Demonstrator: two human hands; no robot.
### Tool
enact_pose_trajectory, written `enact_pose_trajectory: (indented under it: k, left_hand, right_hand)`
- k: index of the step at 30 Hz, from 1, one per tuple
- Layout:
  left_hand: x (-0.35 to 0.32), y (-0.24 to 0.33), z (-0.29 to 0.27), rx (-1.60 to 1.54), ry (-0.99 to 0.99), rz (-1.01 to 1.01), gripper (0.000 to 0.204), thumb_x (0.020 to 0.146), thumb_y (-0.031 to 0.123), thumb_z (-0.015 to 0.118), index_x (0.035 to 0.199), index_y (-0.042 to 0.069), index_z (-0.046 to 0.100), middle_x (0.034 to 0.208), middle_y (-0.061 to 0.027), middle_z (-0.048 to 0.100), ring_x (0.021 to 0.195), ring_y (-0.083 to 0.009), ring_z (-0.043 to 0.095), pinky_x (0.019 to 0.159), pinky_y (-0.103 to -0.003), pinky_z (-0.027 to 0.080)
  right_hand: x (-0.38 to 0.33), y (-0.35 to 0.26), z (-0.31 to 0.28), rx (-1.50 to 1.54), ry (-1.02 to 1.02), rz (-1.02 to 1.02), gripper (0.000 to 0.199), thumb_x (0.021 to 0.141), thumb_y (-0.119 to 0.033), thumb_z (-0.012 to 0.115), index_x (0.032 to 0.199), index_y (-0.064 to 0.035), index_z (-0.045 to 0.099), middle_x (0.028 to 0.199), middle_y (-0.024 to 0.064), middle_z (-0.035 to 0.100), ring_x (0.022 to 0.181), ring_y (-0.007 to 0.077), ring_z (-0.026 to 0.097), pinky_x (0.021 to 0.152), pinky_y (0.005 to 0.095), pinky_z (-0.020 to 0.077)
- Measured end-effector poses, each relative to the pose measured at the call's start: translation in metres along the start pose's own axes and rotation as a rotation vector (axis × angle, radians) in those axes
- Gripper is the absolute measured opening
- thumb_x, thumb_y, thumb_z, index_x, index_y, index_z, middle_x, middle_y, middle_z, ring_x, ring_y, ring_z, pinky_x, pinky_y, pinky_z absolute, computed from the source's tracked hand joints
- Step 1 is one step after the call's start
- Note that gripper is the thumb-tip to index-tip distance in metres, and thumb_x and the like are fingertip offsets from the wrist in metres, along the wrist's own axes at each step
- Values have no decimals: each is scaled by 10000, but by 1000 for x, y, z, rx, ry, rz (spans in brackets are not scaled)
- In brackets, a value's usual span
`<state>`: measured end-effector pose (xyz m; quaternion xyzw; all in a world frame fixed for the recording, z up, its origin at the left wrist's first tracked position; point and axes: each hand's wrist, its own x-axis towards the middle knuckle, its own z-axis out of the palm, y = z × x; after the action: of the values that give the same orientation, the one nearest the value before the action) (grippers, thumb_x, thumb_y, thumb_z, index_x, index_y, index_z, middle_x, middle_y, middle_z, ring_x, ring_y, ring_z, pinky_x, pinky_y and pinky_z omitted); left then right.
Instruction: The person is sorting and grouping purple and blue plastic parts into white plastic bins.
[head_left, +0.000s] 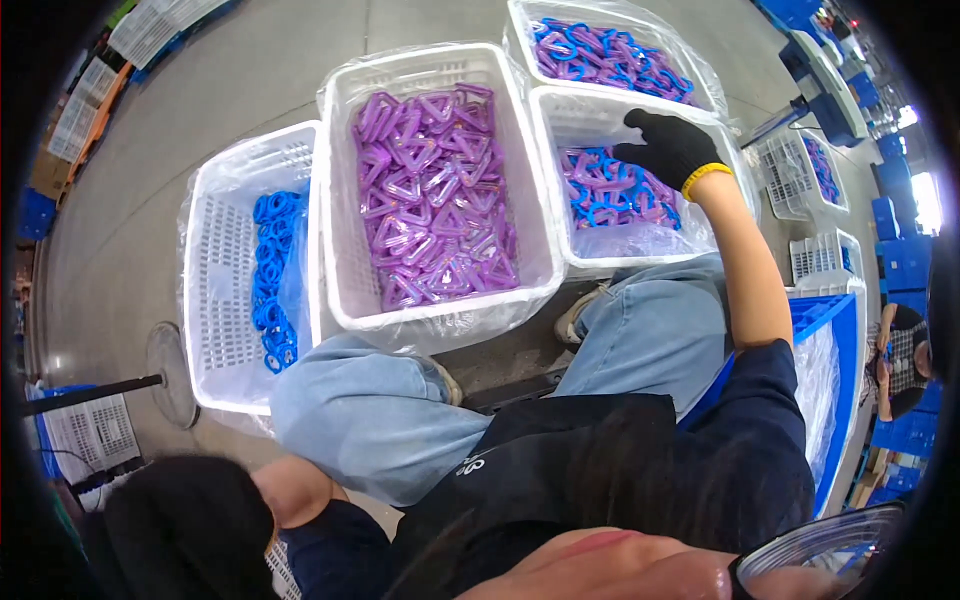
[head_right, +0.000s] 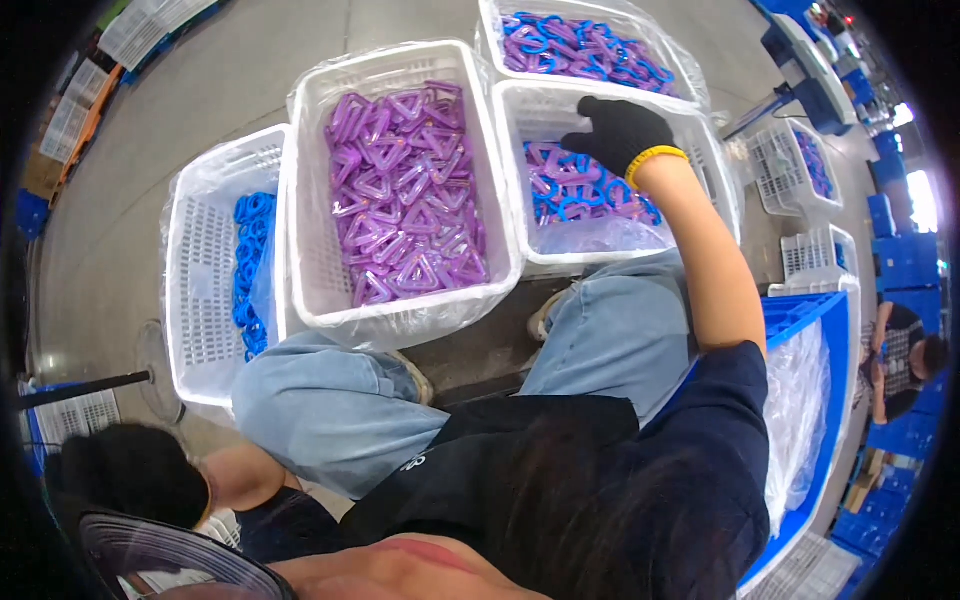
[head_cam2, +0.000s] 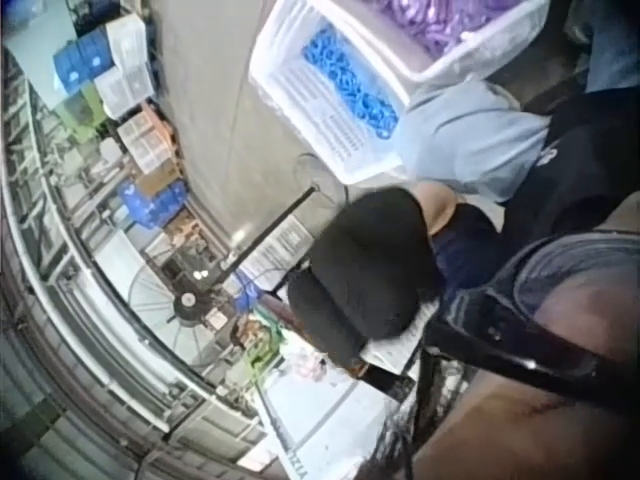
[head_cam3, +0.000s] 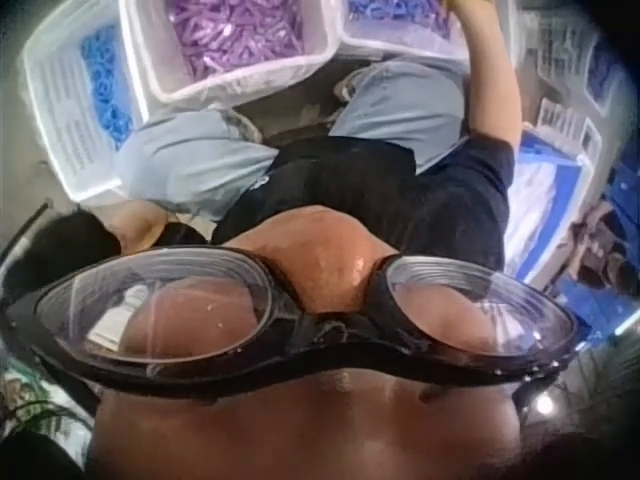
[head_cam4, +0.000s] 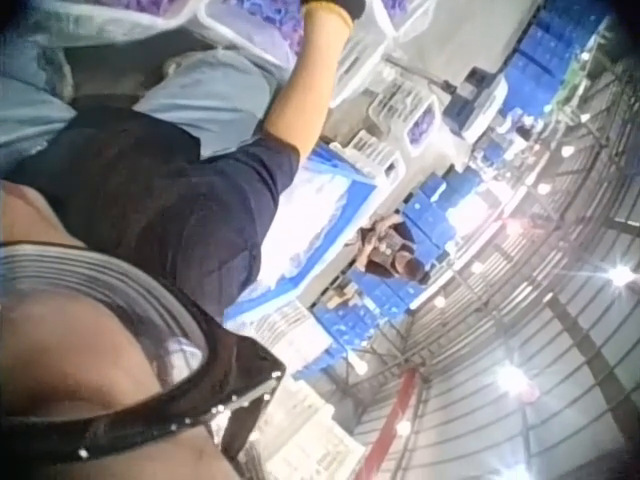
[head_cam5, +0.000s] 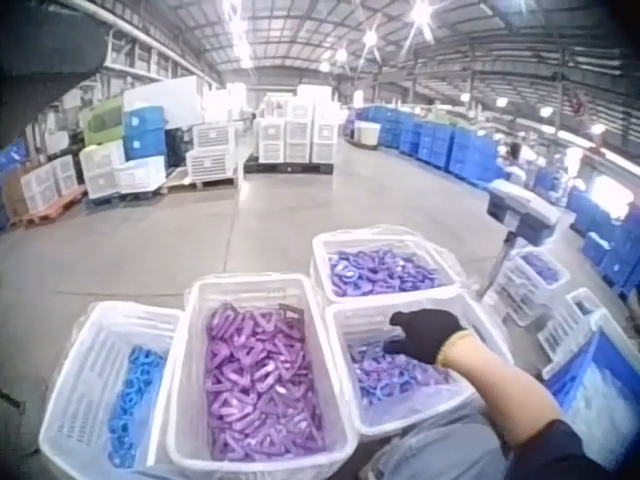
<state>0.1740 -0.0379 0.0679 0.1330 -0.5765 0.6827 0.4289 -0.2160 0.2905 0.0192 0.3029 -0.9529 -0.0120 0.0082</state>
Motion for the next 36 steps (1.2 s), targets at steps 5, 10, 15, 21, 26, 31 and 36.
enact_pose_trajectory:
  k: [5,10,15,21,26,31,36]
  left_hand:
    - [-7,51,-46,894,1112,893,361,906,70,516,1266,42,534,1158,-158,609,1078,-265,584,977,-324,461]
    - [43,58,-51,1509,1431,860,339,891,89,543,1217,-2,545,1131,-182,619,1051,-287,598,954,-329,481]
    - [62,56,-50,2210,1524,463,343,888,147,562,1149,-77,552,1096,-212,624,1002,-308,615,915,-347,504]
    - [30,73,-88,2227,873,1079,510,880,330,582,1043,-153,577,1030,-269,632,967,-352,631,882,-385,524]
    - [39,63,-74,2750,933,725,726,875,516,542,1083,-179,546,1040,-291,625,997,-357,635,893,-408,520]
    - [19,68,-81,2891,992,783,715,898,499,509,1149,-170,512,1049,-282,610,969,-345,627,871,-404,511]
    - [-11,60,-79,3055,918,896,628,899,433,505,1150,-142,524,1007,-249,607,914,-315,615,828,-381,501]
  right_hand:
    - [3,-10,4,-2,-242,-19,512,821,-516,628,1157,-130,613,1077,142,669,998,328,631,882,407,479]
    - [2,-19,-1,11,-261,-30,540,823,-549,584,1164,-133,624,1109,141,659,1043,328,617,896,434,476]
    - [4,-11,9,13,-290,-52,540,822,-561,594,1159,-140,631,1097,143,663,1022,331,624,892,424,477]
    - [1,-24,-2,8,-369,-61,581,816,-591,570,1189,-148,624,1129,141,655,1060,333,612,919,427,469]
    - [2,-15,6,30,-335,-100,572,828,-582,580,1194,-145,623,1092,160,660,1008,339,627,897,418,472]
    - [-1,-18,1,6,-362,-67,579,825,-589,581,1186,-139,629,1101,156,659,1010,343,624,897,420,472]
    - [0,-23,3,22,-364,-76,578,822,-592,584,1182,-143,632,1077,154,666,995,342,629,888,418,475]
